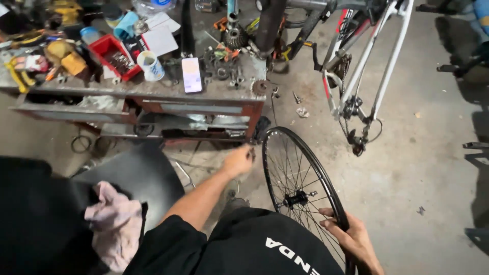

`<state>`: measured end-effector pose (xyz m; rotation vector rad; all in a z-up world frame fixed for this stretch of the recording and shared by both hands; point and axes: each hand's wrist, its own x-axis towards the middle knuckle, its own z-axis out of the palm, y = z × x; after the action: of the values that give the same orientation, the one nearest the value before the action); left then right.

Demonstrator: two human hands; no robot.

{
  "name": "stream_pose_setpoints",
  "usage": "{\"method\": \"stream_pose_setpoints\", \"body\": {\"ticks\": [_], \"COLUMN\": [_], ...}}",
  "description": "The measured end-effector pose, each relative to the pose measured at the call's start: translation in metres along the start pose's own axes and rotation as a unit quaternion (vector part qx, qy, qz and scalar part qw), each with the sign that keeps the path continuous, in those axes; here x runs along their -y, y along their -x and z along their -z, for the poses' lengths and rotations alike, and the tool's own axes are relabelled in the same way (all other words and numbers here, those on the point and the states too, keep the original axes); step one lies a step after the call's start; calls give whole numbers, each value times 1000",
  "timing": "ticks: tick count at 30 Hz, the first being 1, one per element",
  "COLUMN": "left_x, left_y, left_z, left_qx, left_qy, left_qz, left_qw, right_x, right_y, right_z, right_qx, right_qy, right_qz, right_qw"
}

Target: The person installs a bicycle tire onto a wheel rim by hand. They repeatedly press the tire bead into the rim, rotate the wheel to check the fit, and adjust the tire position to ensure it is seated correctly.

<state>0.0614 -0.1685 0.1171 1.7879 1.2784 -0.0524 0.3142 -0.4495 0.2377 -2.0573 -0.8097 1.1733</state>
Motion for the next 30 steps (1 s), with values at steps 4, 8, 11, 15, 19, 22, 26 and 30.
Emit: {"method": "stream_pose_setpoints", "body": {"ticks": [4, 8, 11, 15, 19, 22, 26, 30], "left_x": [66, 83, 82, 94, 97, 100, 129, 90], "left_y": [-159, -234, -253, -278, -297, -308, -331, -266], "left_z": [58, 131, 168, 179, 193, 214, 221, 255], "left_qx": [-181, -218, -208, -237, -246, -179, -124, -107], "left_qy": [-49, -87, -128, -183, -207, -148, 84, 269], "left_qz": [-16, -6, -33, -86, -84, -62, -5, 24], "left_qw": [982, 972, 969, 950, 943, 971, 989, 957], "right_x": [24, 48, 24, 28, 17, -22, -46, -41], "right_y": [-79, -141, -186, -215, -241, -264, -283, -282], "right_z": [-38, -92, -120, -146, -166, -180, -188, -199], "right_qx": [-43, -119, -170, -210, -205, -243, -229, -229], "right_qy": [0, -113, -152, -229, -254, -282, -296, -328], "right_qz": [-37, -67, -75, -116, -160, -135, -143, -169], "right_qw": [998, 984, 971, 943, 931, 918, 916, 901]}}
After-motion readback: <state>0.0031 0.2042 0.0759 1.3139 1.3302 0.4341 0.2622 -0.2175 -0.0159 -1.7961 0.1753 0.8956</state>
